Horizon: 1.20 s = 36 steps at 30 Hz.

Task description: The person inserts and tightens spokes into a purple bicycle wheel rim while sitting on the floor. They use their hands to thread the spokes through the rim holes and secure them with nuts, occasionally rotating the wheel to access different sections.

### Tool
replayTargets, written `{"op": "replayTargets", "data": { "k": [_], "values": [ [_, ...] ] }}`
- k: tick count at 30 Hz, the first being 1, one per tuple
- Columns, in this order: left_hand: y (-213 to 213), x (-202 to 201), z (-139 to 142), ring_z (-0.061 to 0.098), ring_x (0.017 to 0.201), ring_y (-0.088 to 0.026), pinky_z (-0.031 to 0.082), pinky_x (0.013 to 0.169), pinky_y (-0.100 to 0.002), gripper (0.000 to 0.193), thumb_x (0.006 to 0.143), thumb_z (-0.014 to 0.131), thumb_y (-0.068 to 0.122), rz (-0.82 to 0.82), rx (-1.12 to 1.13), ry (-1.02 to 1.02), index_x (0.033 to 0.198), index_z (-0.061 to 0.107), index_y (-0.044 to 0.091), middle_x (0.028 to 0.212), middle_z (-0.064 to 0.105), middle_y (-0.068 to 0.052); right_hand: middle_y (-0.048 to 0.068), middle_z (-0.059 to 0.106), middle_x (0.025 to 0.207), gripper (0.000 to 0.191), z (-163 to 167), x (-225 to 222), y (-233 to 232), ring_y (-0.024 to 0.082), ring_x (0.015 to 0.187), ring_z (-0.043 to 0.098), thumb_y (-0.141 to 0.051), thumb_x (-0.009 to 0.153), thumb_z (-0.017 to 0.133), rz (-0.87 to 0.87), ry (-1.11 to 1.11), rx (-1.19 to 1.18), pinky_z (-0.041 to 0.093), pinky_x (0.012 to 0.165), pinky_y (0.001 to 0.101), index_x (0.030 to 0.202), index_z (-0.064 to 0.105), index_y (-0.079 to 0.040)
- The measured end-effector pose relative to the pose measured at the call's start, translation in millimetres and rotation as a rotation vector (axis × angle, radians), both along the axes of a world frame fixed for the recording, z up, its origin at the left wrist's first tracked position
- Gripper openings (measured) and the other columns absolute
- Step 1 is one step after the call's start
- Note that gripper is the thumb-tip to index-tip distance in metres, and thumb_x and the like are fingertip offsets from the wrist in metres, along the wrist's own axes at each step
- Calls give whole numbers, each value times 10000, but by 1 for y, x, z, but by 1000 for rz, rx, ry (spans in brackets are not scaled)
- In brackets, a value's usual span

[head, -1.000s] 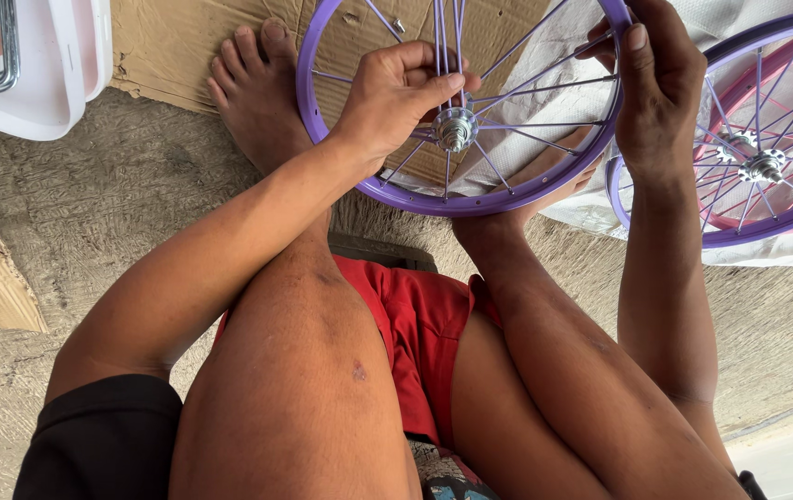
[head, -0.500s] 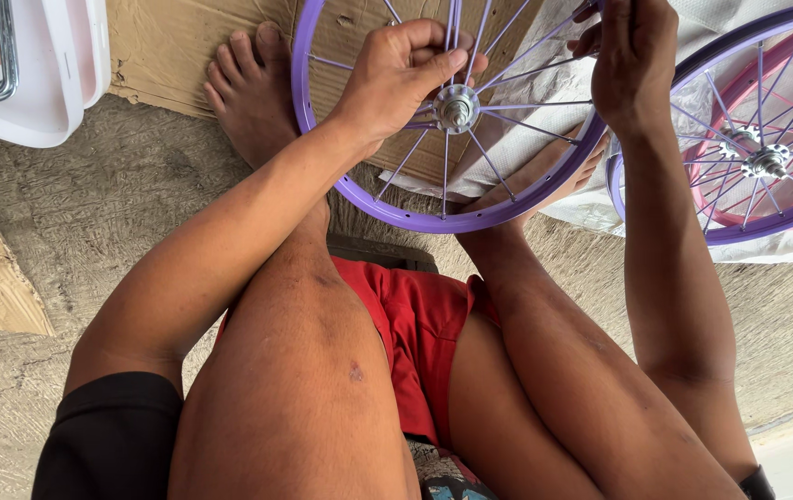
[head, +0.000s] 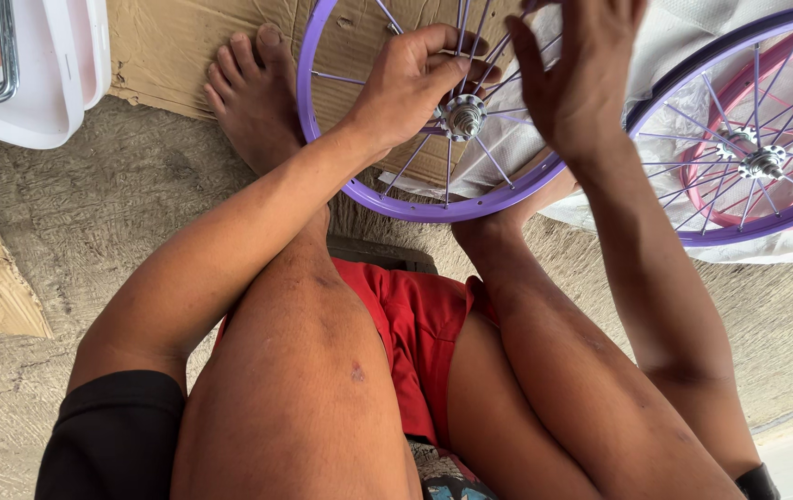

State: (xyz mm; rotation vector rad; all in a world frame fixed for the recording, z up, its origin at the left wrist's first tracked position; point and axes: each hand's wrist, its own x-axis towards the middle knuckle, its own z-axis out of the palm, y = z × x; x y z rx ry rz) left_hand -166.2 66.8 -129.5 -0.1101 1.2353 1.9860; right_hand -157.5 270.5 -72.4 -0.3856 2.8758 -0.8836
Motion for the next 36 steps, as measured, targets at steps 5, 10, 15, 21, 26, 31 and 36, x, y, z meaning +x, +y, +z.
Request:
{"op": "replayTargets", "data": {
  "k": [5, 10, 15, 21, 26, 31, 36],
  "values": [
    [-2, -3, 8, 740, 877, -76, 610, 748, -227, 130, 1050, 619, 35, 16, -70, 99, 1154, 673, -23, 970, 783, -71, 73, 731, 1071, 422, 0, 7, -25, 295, 1103, 658, 14, 974, 745, -18, -32, -99, 254, 1154, 586, 1355, 567, -17],
    [-8, 4, 8, 657, 823, -45, 560, 716, -212, 83, 1072, 684, 47, 53, -43, 152, 1071, 693, -35, 906, 719, -45, 102, 762, 1065, 443, -6, 17, -32, 283, 1110, 736, 21, 1004, 781, -148, -150, -237, 465, 1109, 444, 1394, 576, -32],
    [-21, 22, 6, 654, 780, -37, 558, 671, -213, 162, 1041, 676, 105, 108, -232, 25, 1102, 753, -24, 888, 745, -31, 129, 767, 1053, 378, -15, 17, -42, 240, 1014, 782, 48, 1016, 806, -197, -139, -310, 586, 925, 373, 1313, 585, -30],
    [-42, 36, 4, 752, 873, -108, 653, 705, -272, 176, 1018, 638, 187, 156, -209, -382, 1061, 698, 27, 965, 760, -39, 126, 777, 1056, 420, -15, 16, -42, 237, 1042, 793, 62, 998, 768, -235, -200, -378, 596, 932, 347, 1351, 560, -32],
    [-64, 38, 7, 723, 816, -162, 627, 677, -323, 268, 1036, 567, 301, 53, -277, -707, 1006, 669, 55, 952, 720, -53, 121, 774, 1071, 407, -15, 13, -45, 229, 1054, 790, 70, 1007, 771, -195, -188, -374, 595, 948, 355, 1334, 548, -25],
    [-64, 38, 21, 700, 771, -164, 561, 701, -326, 229, 1062, 595, 248, -197, -649, 164, 1070, 681, 36, 870, 732, -75, 140, 743, 1156, 403, -9, 8, -51, 236, 1034, 778, 69, 981, 766, -189, -192, -414, 595, 929, 361, 1311, 554, -26],
    [-24, 7, 1, 719, 906, -118, 600, 770, -292, 205, 1126, 583, 191, 145, -413, 415, 1211, 643, 15, 1019, 760, -40, 84, 780, 1067, 344, -2, 3, -56, 234, 1078, 764, 38, 1043, 757, -159, -228, -333, 495, 1144, 431, 1325, 593, -70]
  ]
}}
